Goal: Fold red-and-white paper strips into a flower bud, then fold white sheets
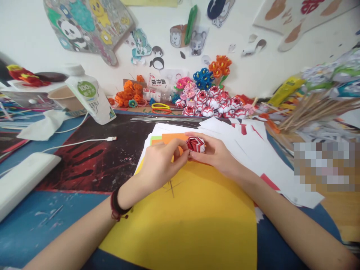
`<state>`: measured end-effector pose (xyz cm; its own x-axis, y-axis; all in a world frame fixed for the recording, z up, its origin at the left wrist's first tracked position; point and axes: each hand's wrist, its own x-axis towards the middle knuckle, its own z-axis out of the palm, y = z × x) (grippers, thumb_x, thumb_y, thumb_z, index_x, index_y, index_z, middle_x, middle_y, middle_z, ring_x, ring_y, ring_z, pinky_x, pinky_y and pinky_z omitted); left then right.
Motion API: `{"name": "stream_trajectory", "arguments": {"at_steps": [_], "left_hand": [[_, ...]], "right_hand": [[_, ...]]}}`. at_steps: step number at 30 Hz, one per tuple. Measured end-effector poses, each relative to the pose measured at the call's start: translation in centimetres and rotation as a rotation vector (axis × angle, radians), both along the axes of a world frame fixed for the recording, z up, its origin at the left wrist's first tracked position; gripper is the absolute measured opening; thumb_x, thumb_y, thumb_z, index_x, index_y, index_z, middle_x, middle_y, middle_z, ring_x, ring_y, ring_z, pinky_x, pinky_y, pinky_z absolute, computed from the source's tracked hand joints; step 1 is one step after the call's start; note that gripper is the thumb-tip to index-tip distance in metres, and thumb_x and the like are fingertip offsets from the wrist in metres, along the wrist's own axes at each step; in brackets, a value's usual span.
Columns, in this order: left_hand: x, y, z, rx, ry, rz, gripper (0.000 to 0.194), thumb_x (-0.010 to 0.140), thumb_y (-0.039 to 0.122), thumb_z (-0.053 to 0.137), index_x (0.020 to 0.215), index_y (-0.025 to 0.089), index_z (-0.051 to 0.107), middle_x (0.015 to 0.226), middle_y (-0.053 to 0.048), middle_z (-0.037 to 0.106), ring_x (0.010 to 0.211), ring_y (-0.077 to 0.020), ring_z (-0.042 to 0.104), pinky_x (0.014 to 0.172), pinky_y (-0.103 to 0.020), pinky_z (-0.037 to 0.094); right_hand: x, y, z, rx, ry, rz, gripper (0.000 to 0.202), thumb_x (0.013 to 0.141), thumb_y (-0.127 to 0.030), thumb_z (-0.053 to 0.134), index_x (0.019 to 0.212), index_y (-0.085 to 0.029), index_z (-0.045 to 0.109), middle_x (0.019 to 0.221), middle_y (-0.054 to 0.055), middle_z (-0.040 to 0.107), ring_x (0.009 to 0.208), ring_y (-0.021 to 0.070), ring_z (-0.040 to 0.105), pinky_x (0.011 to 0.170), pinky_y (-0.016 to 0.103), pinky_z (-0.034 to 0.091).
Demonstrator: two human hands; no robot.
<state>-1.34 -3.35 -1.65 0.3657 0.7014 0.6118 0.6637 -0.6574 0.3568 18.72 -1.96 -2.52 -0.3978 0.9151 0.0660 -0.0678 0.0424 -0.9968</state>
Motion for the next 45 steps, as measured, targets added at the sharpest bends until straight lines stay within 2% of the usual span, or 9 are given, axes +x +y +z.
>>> {"name": "stream_trajectory", "arguments": {"at_steps": [3,5,11,18,21,30,34,41,45], "left_hand": [[-0.2,0.2,0.8,-0.261,-0.148,-0.084,0.007,0.091,0.023,0.062,0.089,0.018,0.066,0.056,0.007,0.062,0.047,-0.0063,0.052,0.05,-0.018,0.038],[-0.2,0.4,1.2,-0.378,-0.21,-0.129,0.012,0.093,0.026,0.06,0.09,0.017,0.067,0.055,0.005,0.062,0.047,-0.0069,0.052,0.05,-0.017,0.039],[-0.4,0.7,1.5,-0.525,-0.28,-0.18,0.02,0.094,0.032,0.06,0.089,0.015,0.069,0.065,0.0,0.069,0.049,-0.0084,0.056,0.05,-0.018,0.044],[-0.7,1.0,1.7,-0.475,-0.278,-0.201,0.017,0.092,0.031,0.066,0.087,0.015,0.072,0.053,0.002,0.062,0.046,-0.0079,0.054,0.047,-0.018,0.038],[-0.7,1.0,1.7,-0.451,-0.27,-0.223,0.015,0.091,0.029,0.067,0.088,0.016,0.073,0.054,0.002,0.064,0.046,-0.0074,0.054,0.048,-0.018,0.038],[-0.8,0.9,1.7,-0.408,-0.254,-0.273,0.021,0.094,0.033,0.064,0.084,0.016,0.072,0.058,0.001,0.066,0.047,-0.0078,0.054,0.05,-0.02,0.04],[-0.7,0.7,1.8,-0.387,-0.206,-0.271,0.014,0.093,0.027,0.065,0.085,0.016,0.068,0.055,0.005,0.063,0.047,-0.0063,0.051,0.052,-0.018,0.039],[-0.7,0.1,1.3,-0.184,-0.047,-0.231,0.008,0.096,0.02,0.056,0.09,0.017,0.06,0.062,0.006,0.062,0.051,-0.0053,0.05,0.052,-0.016,0.036],[-0.7,0.1,0.9,-0.069,0.0,-0.167,0.01,0.098,0.022,0.056,0.091,0.017,0.06,0.068,0.004,0.064,0.053,-0.0058,0.051,0.054,-0.017,0.036]], "right_hand": [[0.1,0.1,-0.1,-0.047,0.04,0.008,0.061,0.077,-0.035,0.083,0.133,-0.024,0.06,0.112,0.007,0.071,0.093,0.0214,0.071,0.093,0.045,0.06],[0.2,0.1,-0.2,-0.055,0.048,0.01,0.062,0.077,-0.034,0.084,0.133,-0.025,0.061,0.115,0.007,0.07,0.097,0.022,0.07,0.096,0.046,0.059],[0.4,0.3,-0.4,-0.05,0.054,0.053,0.064,0.077,-0.032,0.084,0.135,-0.025,0.06,0.111,0.006,0.071,0.096,0.0224,0.071,0.093,0.046,0.06],[0.4,0.2,-0.2,-0.063,0.057,0.042,0.063,0.076,-0.031,0.084,0.135,-0.026,0.061,0.112,0.006,0.07,0.092,0.02,0.071,0.085,0.038,0.063],[0.4,0.2,-0.1,-0.085,0.086,0.054,0.061,0.076,-0.028,0.084,0.133,-0.026,0.062,0.11,0.004,0.07,0.09,0.0181,0.071,0.085,0.035,0.063],[0.3,0.2,-0.1,-0.057,0.104,0.083,0.06,0.075,-0.03,0.084,0.132,-0.025,0.064,0.103,0.003,0.07,0.083,0.0174,0.069,0.08,0.038,0.064],[0.3,0.2,-0.2,-0.07,0.102,0.09,0.061,0.075,-0.03,0.085,0.132,-0.024,0.064,0.105,0.004,0.069,0.082,0.0172,0.068,0.079,0.038,0.064],[0.1,0.3,-0.2,-0.04,0.135,0.143,0.052,0.08,-0.028,0.081,0.128,-0.026,0.064,0.106,0.003,0.067,0.086,0.016,0.067,0.079,0.034,0.064],[0.0,0.2,-0.2,-0.039,0.137,0.188,0.064,0.076,-0.028,0.085,0.134,-0.029,0.058,0.112,0.003,0.065,0.093,0.0177,0.067,0.083,0.037,0.063]]}}
